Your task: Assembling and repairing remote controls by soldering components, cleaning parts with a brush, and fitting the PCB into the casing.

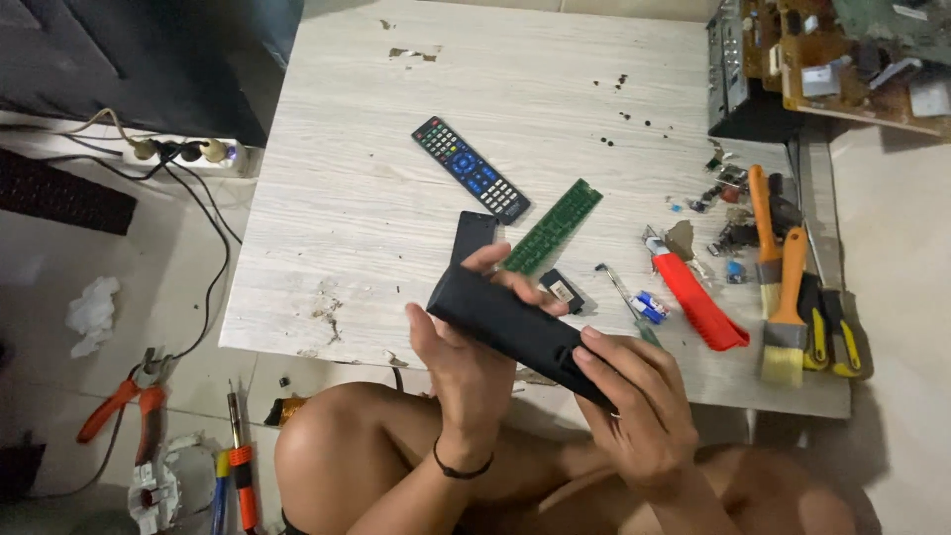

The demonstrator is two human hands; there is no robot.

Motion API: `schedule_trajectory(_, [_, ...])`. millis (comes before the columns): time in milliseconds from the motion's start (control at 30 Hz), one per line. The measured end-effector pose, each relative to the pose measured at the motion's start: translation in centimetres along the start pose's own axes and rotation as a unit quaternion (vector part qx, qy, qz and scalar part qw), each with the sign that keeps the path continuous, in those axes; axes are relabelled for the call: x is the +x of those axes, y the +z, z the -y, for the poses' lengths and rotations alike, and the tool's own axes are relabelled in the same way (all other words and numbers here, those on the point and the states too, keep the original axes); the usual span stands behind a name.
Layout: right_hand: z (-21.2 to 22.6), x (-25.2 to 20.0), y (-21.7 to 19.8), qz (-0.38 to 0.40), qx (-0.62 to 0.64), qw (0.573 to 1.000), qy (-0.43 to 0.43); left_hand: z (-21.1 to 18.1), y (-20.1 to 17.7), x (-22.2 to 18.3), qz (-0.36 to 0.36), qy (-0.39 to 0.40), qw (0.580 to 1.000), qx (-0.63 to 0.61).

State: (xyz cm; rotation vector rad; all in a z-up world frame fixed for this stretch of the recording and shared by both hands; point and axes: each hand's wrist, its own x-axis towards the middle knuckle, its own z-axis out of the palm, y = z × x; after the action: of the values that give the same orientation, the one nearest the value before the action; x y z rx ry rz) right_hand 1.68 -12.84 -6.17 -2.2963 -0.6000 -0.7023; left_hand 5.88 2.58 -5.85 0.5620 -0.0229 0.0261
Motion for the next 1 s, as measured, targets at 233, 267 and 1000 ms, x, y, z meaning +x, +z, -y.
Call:
schedule_trajectory(233, [-0.2, -0.4, -0.8, 0.100, 0.364, 0.869, 0.319, 0.9, -1.8, -0.2, -0.028, 0.056, 0.998, 0.021])
schedule_trajectory(267, [-0.2, 0.0, -1.0, 0.099, 0.363, 0.870, 0.319, 1.1, -2.2, -0.3, -0.027, 0.055, 0.998, 0.021])
schedule_trajectory(1000, [-0.3, 0.5, -3.1, 0.007, 0.180, 0.974, 0.141, 0.5, -2.7, 0.3, 0.141, -0.042, 0.985, 0.086])
